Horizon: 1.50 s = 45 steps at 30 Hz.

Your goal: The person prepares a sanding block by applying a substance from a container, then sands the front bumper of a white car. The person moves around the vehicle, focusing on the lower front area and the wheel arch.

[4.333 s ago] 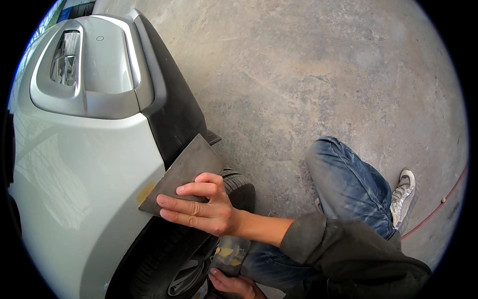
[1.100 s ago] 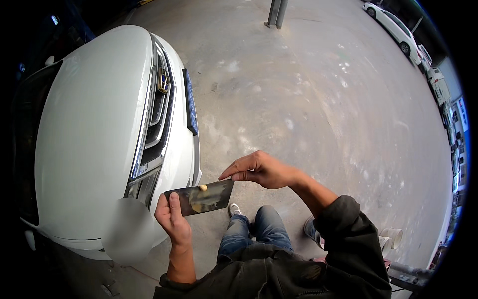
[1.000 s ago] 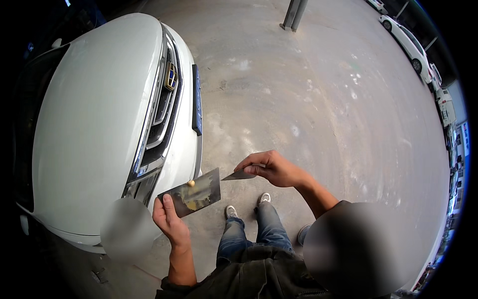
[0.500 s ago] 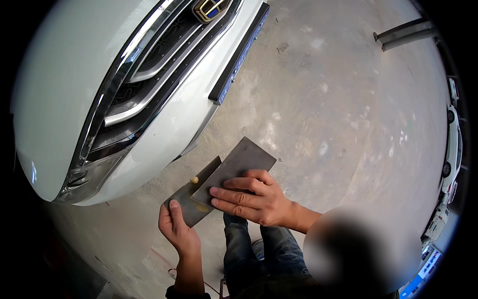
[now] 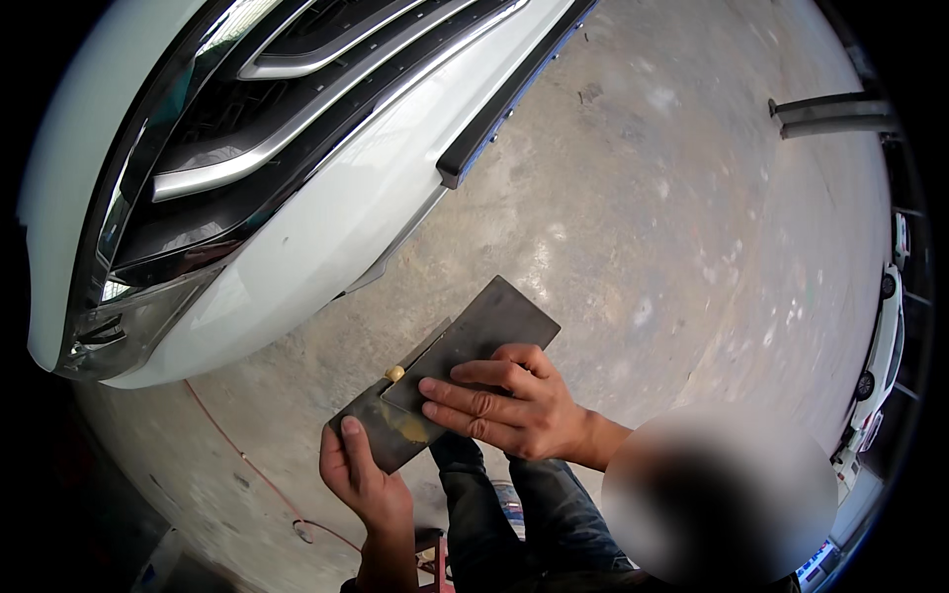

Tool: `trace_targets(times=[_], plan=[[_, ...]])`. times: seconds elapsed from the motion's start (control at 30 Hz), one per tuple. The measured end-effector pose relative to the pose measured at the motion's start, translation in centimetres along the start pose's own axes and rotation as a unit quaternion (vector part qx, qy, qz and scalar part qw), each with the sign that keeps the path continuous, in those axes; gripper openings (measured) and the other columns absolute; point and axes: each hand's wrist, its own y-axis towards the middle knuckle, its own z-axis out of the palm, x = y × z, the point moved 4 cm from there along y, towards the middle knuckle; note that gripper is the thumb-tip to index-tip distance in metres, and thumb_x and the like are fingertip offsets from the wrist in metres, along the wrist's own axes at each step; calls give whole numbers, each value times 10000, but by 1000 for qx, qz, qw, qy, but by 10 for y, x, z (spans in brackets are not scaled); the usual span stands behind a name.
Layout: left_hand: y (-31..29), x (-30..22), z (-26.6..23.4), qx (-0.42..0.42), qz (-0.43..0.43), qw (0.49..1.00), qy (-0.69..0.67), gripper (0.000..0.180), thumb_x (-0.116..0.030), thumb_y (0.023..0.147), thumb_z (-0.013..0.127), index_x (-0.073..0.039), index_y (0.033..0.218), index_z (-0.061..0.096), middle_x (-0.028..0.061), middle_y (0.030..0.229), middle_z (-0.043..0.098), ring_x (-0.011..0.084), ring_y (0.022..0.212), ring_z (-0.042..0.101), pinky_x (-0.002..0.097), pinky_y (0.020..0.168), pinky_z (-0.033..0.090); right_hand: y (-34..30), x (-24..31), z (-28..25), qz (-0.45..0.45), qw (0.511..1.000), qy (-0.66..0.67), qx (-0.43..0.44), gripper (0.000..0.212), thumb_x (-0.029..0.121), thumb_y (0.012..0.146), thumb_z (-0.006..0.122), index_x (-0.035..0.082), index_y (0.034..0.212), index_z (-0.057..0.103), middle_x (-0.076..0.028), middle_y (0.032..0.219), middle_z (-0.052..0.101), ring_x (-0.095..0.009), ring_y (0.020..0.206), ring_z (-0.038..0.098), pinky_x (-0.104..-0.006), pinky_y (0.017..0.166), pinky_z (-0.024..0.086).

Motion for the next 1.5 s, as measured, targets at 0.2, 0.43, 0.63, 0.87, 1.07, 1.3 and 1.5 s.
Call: trace_targets(times=[0.2,0.43,0.63,0.87,1.07,1.3,1.5], plan=[[6,6,-19,-33,26,999,23,249,-194,1010,492,24,897,532,64,855,582,118,779,530,266,698,460,4,10,16,9,999,33,42,298,125,797,654,135,1087,721,27,1220,667,-165,999,605,-305,847,444],[24,42,-78,-100,13,994,32,289,-225,1016,484,45,936,549,104,895,623,169,827,608,303,740,506,34,-22,44,4,998,-13,-55,321,140,815,645,122,1131,701,-16,1220,666,-184,1054,615,-317,842,441],[17,81,-118,-94,-53,985,131,341,-283,1003,503,46,926,545,118,893,624,188,813,620,316,725,517,79,-51,92,-89,976,-121,-158,384,146,806,669,147,1189,689,4,1257,661,-180,1035,604,-294,818,401],[22,99,-124,-144,-101,974,145,336,-262,984,543,59,902,594,109,829,601,187,729,506,343,673,445,104,-72,125,-134,952,-150,-231,367,157,816,675,157,1183,692,24,1238,672,-175,1021,602,-296,807,390],[25,105,-127,-150,-116,977,96,318,-269,992,544,35,920,603,91,857,620,173,758,542,330,693,463,105,-76,132,-134,948,-153,-243,332,160,824,678,168,1155,702,31,1227,677,-166,1012,605,-284,799,393],[29,104,-124,-147,-129,979,54,309,-269,995,544,30,945,600,94,875,623,170,766,551,322,699,467,102,-82,144,-140,945,-161,-247,353,180,827,681,186,1180,695,56,1233,673,-161,1033,595,-281,813,380],[30,105,-126,-142,-128,980,62,316,-277,995,544,31,947,598,96,877,621,172,769,548,324,700,465,102,-76,135,-125,949,-148,-248,365,194,840,679,199,1205,686,59,1249,665,-153,1053,590,-283,813,372]])
